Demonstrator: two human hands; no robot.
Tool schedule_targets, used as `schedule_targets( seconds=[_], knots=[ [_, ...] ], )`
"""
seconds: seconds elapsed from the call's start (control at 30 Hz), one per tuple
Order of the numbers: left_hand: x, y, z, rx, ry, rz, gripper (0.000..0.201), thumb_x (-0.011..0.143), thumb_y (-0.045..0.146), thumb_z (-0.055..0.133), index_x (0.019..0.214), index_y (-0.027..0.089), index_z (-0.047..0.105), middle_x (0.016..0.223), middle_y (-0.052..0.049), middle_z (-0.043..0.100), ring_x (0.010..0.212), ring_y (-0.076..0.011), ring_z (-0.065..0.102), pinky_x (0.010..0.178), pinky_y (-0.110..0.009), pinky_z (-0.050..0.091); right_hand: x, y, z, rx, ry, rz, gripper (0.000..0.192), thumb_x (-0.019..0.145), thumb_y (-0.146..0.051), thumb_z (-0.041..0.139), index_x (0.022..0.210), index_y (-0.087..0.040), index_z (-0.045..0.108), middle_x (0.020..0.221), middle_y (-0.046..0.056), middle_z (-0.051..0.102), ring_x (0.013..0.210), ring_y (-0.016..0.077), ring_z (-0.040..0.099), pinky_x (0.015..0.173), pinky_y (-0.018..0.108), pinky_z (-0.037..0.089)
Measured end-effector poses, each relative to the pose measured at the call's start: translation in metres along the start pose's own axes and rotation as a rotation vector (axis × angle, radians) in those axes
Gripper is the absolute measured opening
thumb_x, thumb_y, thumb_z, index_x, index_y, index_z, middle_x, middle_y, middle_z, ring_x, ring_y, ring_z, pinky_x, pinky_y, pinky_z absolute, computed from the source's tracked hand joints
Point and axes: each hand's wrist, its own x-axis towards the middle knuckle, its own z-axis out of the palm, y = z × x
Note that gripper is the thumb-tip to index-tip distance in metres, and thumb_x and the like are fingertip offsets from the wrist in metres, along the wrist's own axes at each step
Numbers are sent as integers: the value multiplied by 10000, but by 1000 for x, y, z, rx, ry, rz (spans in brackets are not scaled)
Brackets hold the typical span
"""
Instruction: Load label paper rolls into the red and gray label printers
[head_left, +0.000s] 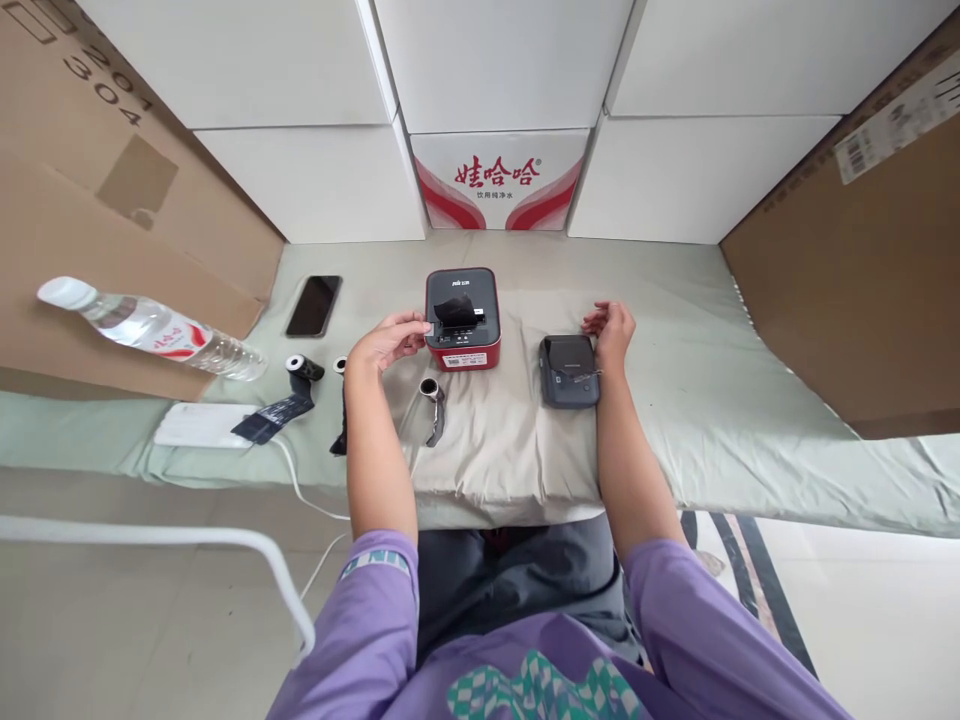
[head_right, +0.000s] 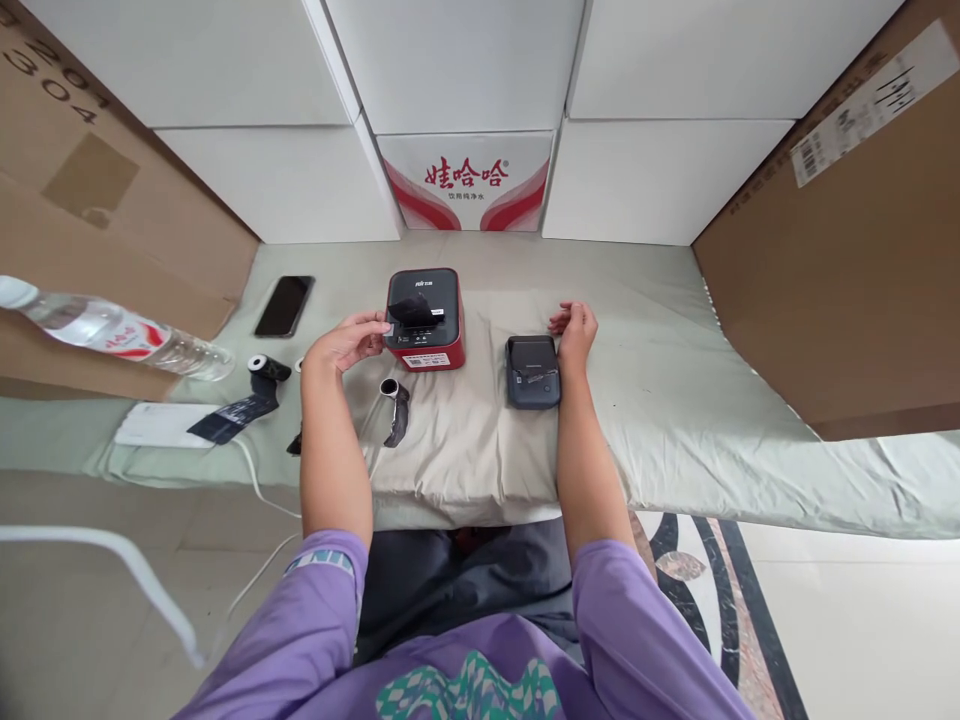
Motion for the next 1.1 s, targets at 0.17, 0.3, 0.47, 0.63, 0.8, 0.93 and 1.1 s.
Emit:
schedule_targets(
  seconds=[0.17,0.3,0.47,0.63,0.8,0.93,1.1],
  knots=[
    [-2,-1,-2,115,-30,-5,348,629,350,832,624,181,529,521,71,395,483,-61,412,486,-197,275,1,1,1,-51,-20,-10,377,969,-551,524,839,-205,599,620,-30,615,488,81,567,463,204,411],
    [-1,3,-1,115,-39,-7,340,622,297,829,611,181,510,516,69,376,468,-50,381,466,-178,225,1,1,2,-54,-24,-21,390,981,-556,522,831,-204,595,606,-29,605,471,80,548,449,205,395],
    [1,4,2,67,-27,-30,348,581,248,844,617,180,505,510,82,342,449,-29,327,450,-162,157,0,-1,4,-35,-17,-7,341,1006,-472,510,820,-201,598,577,-30,607,466,82,536,443,192,381],
    [-5,4,4,86,-47,-11,342,609,275,843,624,182,514,531,73,351,463,-36,318,458,-175,141,0,-2,5,-42,-13,-2,335,1004,-468,517,818,-201,598,586,-31,608,472,78,533,445,188,377],
    [-6,17,4,296,39,89,308,694,340,785,586,182,543,529,42,419,496,-68,386,493,-203,234,1,-2,5,-48,-15,3,302,999,-414,495,820,-200,606,595,-27,609,472,79,529,444,195,375],
    [12,37,14,596,196,351,135,785,318,707,725,199,727,704,-34,676,684,-155,604,644,-261,439,2,-1,6,-62,-21,-8,346,985,-500,521,819,-205,598,607,-28,603,475,78,525,439,198,366],
    [39,60,46,1381,118,484,357,751,231,775,1093,292,855,1082,-90,794,1134,-322,674,983,-391,476,1,-2,6,-67,-27,-8,364,975,-529,523,822,-207,592,606,-29,604,475,81,522,438,200,362]
  ],
)
